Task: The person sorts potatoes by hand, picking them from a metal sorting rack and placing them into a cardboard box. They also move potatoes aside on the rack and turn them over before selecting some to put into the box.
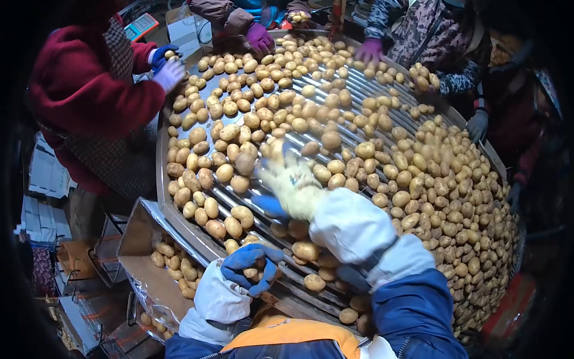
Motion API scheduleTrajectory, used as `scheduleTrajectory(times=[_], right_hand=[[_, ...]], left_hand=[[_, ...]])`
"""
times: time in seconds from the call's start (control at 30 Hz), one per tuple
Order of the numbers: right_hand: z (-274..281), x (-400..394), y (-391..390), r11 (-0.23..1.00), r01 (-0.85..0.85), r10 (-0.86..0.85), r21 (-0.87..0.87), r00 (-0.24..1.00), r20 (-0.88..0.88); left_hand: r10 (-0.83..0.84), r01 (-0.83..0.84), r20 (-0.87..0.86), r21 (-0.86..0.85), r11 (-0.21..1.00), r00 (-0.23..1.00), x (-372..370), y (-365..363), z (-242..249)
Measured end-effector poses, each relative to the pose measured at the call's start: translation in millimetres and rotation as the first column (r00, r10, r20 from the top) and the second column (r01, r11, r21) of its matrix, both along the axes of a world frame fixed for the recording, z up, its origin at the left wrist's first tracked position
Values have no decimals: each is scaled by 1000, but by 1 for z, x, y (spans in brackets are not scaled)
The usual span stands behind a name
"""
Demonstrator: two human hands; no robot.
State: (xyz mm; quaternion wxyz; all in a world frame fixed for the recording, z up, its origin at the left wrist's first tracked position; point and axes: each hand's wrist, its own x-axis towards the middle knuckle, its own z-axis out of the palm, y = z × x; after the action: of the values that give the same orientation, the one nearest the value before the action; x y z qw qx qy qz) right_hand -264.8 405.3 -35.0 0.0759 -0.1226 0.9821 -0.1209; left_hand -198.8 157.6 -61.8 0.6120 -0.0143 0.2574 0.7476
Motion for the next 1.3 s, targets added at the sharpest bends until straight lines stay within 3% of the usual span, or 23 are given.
scheduleTrajectory(times=[0.07, 0.17, 0.2, 0.23, 0.27, 0.3, 0.37, 0.47, 0.5, 0.53, 0.6, 0.63, 0.67, 0.7, 0.73, 0.8, 0.87, 0.93, 1.1, 1.13, 1.2, 1.27, 1.3], right_hand=[[18, 20, 11, 963, -161, 151, -217, 987, -62], [35, -2, 48, 837, 257, -215, -483, 966, 141], [17, -29, 79, 961, 148, -170, -233, 982, -81], [8, -48, 97, 902, 345, -355, -259, 935, 8], [8, -66, 108, 917, 307, -244, 257, 937, -250], [12, -83, 108, 865, 389, -394, 316, 918, -52], [-37, -105, 113, 829, 420, -401, 370, 907, -131], [-49, -117, 124, 851, 403, -389, 338, 915, -110], [-53, -116, 130, 855, 369, -328, 365, 929, -170], [-50, -113, 139, 861, 354, -310, 365, 934, -177], [-47, -93, 134, 883, 465, -460, 65, 885, -73], [-29, -76, 120, 848, 508, -490, -151, 860, 141], [-36, -62, 112, 889, 439, -452, -130, 887, -93], [-33, -44, 98, 847, 375, -434, -378, 897, -82], [-27, -20, 85, 745, 286, -411, -602, 908, -77], [-9, 20, 70, 520, 382, -392, -764, 901, 185], [-7, 65, 50, -2, 381, -137, -925, 916, 377], [18, 99, 6, -340, 430, 7, -836, 891, 455], [-2, 139, -23, -439, 559, 233, -703, 827, 512], [-1, 143, -27, -384, 613, 145, -690, 778, 611], [0, 146, -38, -406, 635, 274, -657, 771, 575], [-4, 142, -49, -388, 639, 318, -664, 769, 554], [0, 141, -56, -358, 643, 283, -677, 766, 577]], left_hand=[[117, -119, -56, -33, 992, 992, 4, 5, 6], [117, -120, -68, -29, 992, 991, 4, 4, 1], [145, -145, -75, 17, 989, 987, 4, 3, -4], [61, -61, 84, -1, 998, 995, -4, 0, 0], [69, -69, 83, -3, 998, 994, -5, 0, 4], [104, -99, 48, -95, 991, 993, -4, 3, 10], [129, -150, -130, -170, 974, 983, -2, 7, -8], [397, -399, 71, 17, 917, 915, 0, 21, -15], [348, -359, 179, 30, 933, 920, -7, 18, -14], [375, -367, 70, -112, 924, 924, -8, 21, -9], [366, -380, 203, 31, 925, 908, -13, 22, -26], [374, -386, 231, 6, 922, 898, -12, 21, -24], [380, -391, 251, -7, 921, 890, -15, 22, -21], [392, -395, 237, -38, 918, 889, -15, 22, -17], [393, -406, 271, -6, 914, 879, -14, 19, -21], [516, -500, 80, -160, 851, 853, -2, 22, 2], [535, -520, 146, -130, 844, 832, 7, 5, 15], [599, -585, 145, -132, 800, 787, 24, -21, 19], [882, -854, 169, -227, 469, 440, 53, -123, 19], [925, -896, 175, -241, 374, 339, 52, -147, 15], [904, -932, -245, -4, 361, 351, 47, -217, -1], [995, -998, -86, -33, -61, -58, -5, -269, 4], [972, -947, -89, -221, -232, -217, -32, -286, 31]])
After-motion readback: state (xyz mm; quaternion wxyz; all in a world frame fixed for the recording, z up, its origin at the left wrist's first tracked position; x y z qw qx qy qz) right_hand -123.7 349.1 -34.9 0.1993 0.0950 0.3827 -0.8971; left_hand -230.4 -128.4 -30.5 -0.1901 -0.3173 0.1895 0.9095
